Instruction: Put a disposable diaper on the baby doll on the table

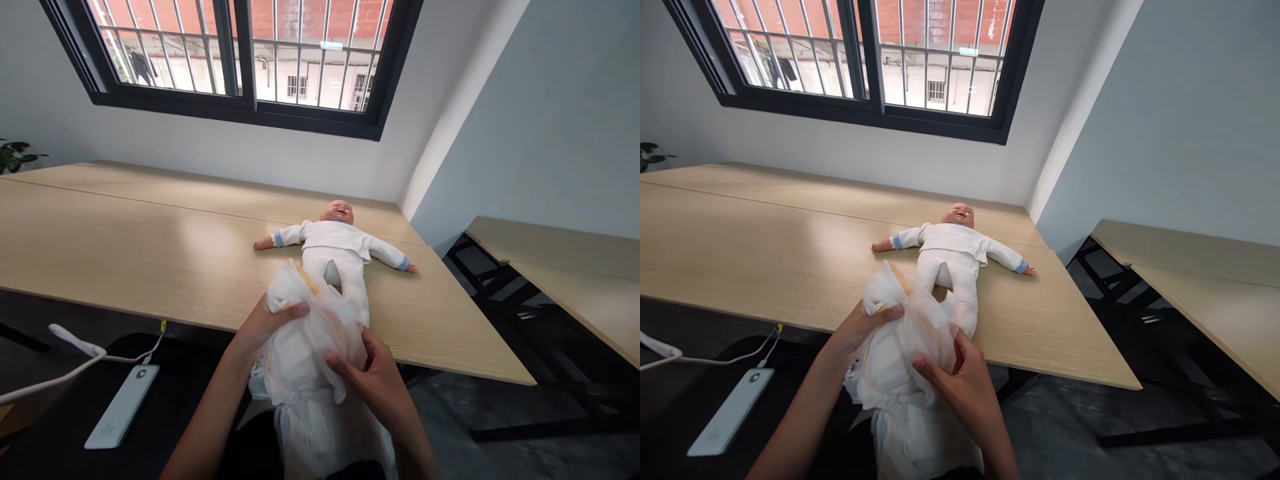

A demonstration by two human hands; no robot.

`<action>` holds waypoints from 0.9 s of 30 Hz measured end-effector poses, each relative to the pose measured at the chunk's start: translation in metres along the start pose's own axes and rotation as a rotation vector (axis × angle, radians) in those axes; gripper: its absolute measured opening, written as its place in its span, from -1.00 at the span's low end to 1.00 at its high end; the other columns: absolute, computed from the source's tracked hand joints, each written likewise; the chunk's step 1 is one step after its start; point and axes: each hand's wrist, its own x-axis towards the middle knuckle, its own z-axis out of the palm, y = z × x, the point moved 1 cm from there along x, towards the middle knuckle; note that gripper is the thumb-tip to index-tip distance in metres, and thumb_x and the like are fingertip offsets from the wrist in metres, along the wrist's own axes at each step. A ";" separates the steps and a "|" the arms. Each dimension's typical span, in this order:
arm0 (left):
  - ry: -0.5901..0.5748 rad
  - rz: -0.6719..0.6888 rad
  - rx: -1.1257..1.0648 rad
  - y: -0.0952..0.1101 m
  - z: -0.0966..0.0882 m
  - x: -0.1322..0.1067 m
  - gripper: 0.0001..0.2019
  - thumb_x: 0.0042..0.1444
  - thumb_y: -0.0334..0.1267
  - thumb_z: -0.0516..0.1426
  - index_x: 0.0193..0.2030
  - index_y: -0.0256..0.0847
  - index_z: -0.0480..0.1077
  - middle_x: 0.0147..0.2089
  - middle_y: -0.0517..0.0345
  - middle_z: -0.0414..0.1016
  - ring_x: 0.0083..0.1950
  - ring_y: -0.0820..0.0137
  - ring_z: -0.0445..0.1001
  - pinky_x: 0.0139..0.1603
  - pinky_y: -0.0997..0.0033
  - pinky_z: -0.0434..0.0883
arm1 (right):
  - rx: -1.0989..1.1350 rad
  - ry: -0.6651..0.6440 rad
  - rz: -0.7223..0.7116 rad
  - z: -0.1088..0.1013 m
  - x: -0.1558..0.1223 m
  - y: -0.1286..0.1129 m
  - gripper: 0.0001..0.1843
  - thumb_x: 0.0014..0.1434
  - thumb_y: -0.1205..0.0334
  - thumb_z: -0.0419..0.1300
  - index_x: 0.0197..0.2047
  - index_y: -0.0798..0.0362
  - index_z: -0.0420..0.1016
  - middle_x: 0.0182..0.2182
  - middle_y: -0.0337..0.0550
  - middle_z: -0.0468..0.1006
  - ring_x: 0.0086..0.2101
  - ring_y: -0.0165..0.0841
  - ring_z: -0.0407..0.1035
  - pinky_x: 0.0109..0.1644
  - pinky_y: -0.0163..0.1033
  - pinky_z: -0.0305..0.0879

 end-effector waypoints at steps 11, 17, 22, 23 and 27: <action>-0.160 0.021 0.204 0.025 0.014 -0.023 -0.49 -0.08 -0.32 0.42 0.06 -0.15 0.47 -0.01 0.01 0.60 -0.01 0.13 0.57 -0.13 0.37 0.49 | 0.244 0.185 0.126 -0.003 -0.009 0.017 -0.49 -0.04 -0.05 0.47 -0.11 0.11 0.58 -0.22 -0.03 0.66 -0.22 -0.13 0.55 -0.20 -0.18 0.50; -0.067 -0.003 0.243 0.019 0.004 -0.023 -0.44 -0.12 -0.32 0.44 0.08 -0.13 0.45 -0.06 0.05 0.57 -0.19 0.31 0.57 -0.23 0.46 0.46 | 0.345 0.292 0.215 -0.011 -0.012 0.020 -0.41 -0.06 -0.03 0.46 -0.01 0.10 0.54 -0.06 0.03 0.63 -0.09 -0.04 0.54 -0.09 -0.09 0.53; 0.076 0.013 0.154 0.009 -0.005 -0.012 -0.64 -0.02 -0.10 0.39 -0.12 -0.20 0.52 -0.36 0.19 0.55 -0.43 0.49 0.46 -0.47 0.60 0.31 | 0.358 0.333 0.276 -0.016 -0.020 0.017 -0.39 -0.08 -0.01 0.48 -0.01 0.13 0.54 -0.13 0.02 0.66 -0.15 -0.05 0.57 -0.19 -0.13 0.55; 0.092 0.016 0.165 0.007 -0.007 -0.012 -0.62 -0.01 -0.06 0.38 -0.10 -0.20 0.52 -0.34 0.17 0.56 -0.39 0.46 0.49 -0.45 0.59 0.33 | 0.359 0.370 0.280 -0.022 -0.021 0.017 -0.40 -0.08 -0.01 0.48 -0.02 0.13 0.55 -0.14 0.01 0.66 -0.16 -0.05 0.58 -0.21 -0.15 0.55; 0.183 0.073 0.240 0.004 -0.017 -0.018 -0.59 0.01 -0.04 0.36 -0.07 -0.24 0.51 -0.11 -0.02 0.59 0.02 0.20 0.53 -0.05 0.38 0.47 | 0.354 0.605 0.284 -0.055 -0.024 0.022 -0.49 -0.11 0.07 0.50 -0.09 0.08 0.59 -0.13 -0.10 0.67 -0.11 -0.11 0.57 -0.24 -0.29 0.56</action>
